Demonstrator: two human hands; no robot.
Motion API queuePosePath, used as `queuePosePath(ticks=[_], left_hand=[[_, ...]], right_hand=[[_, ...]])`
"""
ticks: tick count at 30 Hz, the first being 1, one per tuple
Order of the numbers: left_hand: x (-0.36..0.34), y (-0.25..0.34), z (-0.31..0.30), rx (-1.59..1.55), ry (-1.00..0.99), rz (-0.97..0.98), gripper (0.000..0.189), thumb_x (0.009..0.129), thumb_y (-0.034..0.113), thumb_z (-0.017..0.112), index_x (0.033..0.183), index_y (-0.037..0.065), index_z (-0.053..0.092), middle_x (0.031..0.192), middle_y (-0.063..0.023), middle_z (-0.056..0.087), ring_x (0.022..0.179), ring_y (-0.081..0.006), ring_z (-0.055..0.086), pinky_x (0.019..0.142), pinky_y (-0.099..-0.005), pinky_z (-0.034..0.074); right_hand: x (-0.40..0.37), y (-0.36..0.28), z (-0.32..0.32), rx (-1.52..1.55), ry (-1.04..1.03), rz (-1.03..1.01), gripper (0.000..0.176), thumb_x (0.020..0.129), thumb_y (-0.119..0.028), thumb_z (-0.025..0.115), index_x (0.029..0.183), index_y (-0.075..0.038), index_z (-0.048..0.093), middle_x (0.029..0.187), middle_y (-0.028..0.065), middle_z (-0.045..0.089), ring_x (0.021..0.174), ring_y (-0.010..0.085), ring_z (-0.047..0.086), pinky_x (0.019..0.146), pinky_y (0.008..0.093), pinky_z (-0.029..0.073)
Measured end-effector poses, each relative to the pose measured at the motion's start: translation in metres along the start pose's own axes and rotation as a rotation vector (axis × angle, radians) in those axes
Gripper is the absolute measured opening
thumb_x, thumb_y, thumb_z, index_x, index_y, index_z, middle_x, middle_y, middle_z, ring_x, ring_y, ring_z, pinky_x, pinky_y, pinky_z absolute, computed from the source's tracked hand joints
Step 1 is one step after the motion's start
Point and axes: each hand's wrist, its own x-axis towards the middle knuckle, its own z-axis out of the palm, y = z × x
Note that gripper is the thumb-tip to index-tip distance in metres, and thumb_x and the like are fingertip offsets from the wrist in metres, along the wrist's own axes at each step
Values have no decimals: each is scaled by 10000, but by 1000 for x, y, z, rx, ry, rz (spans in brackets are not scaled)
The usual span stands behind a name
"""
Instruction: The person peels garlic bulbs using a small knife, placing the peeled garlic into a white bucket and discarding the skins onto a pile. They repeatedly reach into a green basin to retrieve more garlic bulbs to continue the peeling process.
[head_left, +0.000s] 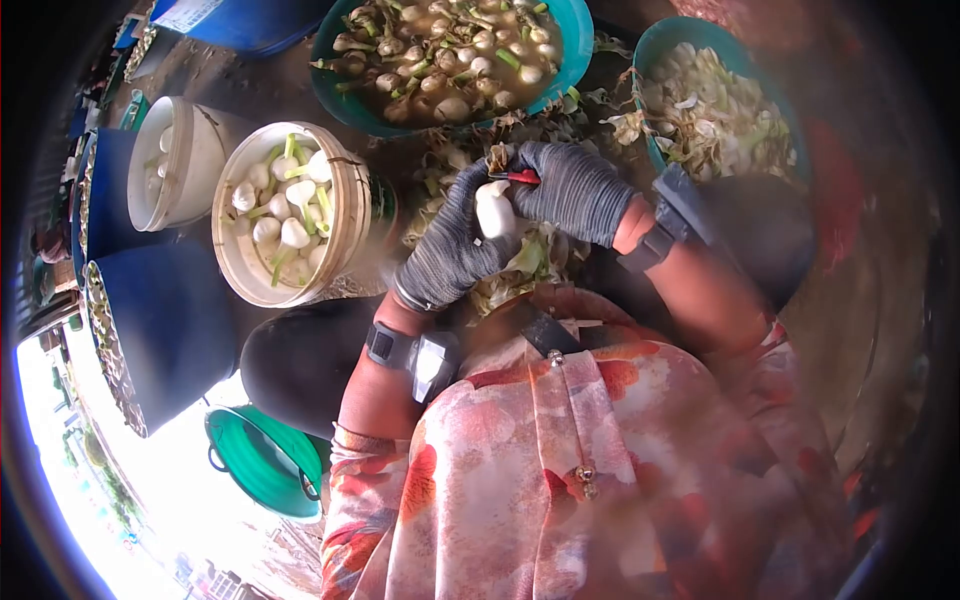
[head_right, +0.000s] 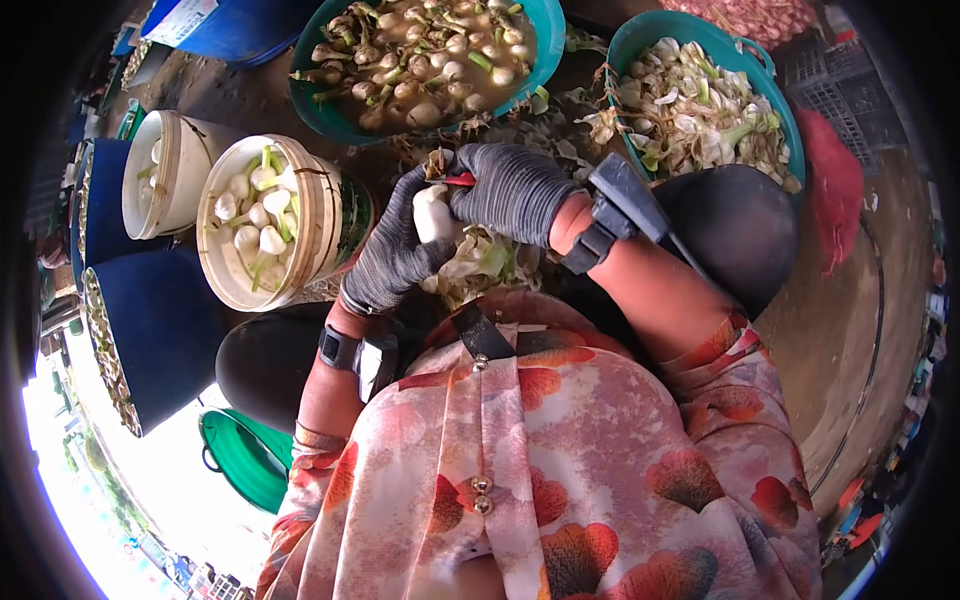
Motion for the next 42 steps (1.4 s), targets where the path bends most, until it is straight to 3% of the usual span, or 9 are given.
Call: queuePosePath(ticks=[8,22,24,27,30,33,36,37,42], left_hand=[[-6,23,-4,22,115,-301,634,983,360,563,1454,20,308,1148,-75,572,978,-137,569,816,-266,501],[-13,8,-16,324,331,255,704,843,149,649,1452,24,318,1365,-190,443,1307,-279,412,1115,-378,300],[-10,13,-18,390,419,354,657,882,189,630,1448,44,329,1296,-154,501,1169,-251,536,970,-352,462],[-7,15,-17,-407,564,115,596,957,404,536,1421,72,364,1030,-61,611,746,-105,611,472,-194,469],[17,-5,-29,-1002,728,189,463,961,384,511,1300,70,489,987,-93,646,766,-188,636,628,-312,548],[20,1,-64,-901,871,106,357,955,353,505,1090,33,589,879,-94,655,778,-228,645,699,-363,551],[19,37,-124,-1087,605,113,201,935,297,511,846,124,560,618,8,500,487,-120,454,445,-232,396],[28,74,-126,-906,855,229,189,945,272,498,819,132,518,550,30,375,422,-99,334,389,-220,296],[24,135,-235,-1365,484,522,313,877,218,535,1047,-45,541,712,-22,533,508,-89,468,475,-214,420]], right_hand=[[-12,-12,6,-12,151,-112,260,794,-165,689,1036,-119,605,922,144,673,876,349,661,745,415,528],[11,-21,29,400,149,3,298,967,-254,593,1140,-14,626,987,83,657,887,173,598,827,313,471],[13,-27,38,561,195,35,293,964,-254,604,1156,-34,629,987,65,652,882,153,601,810,296,483],[13,-43,39,813,169,172,284,942,-244,640,1175,-81,632,934,33,645,828,128,609,735,265,502],[19,-52,41,913,71,408,307,912,-229,685,1199,-138,631,850,-6,634,749,104,617,635,231,511],[23,-36,58,655,-91,113,317,945,-284,624,1122,-21,622,814,55,638,738,128,554,721,315,481],[28,-32,71,719,-123,-7,340,933,-298,625,1088,4,614,856,84,657,777,138,552,742,334,479],[23,-38,62,617,-174,53,329,932,-287,623,1079,8,612,848,99,653,771,152,558,741,338,478],[16,-31,62,366,-280,38,346,914,-316,629,1009,15,600,832,202,627,778,301,617,736,385,482]])
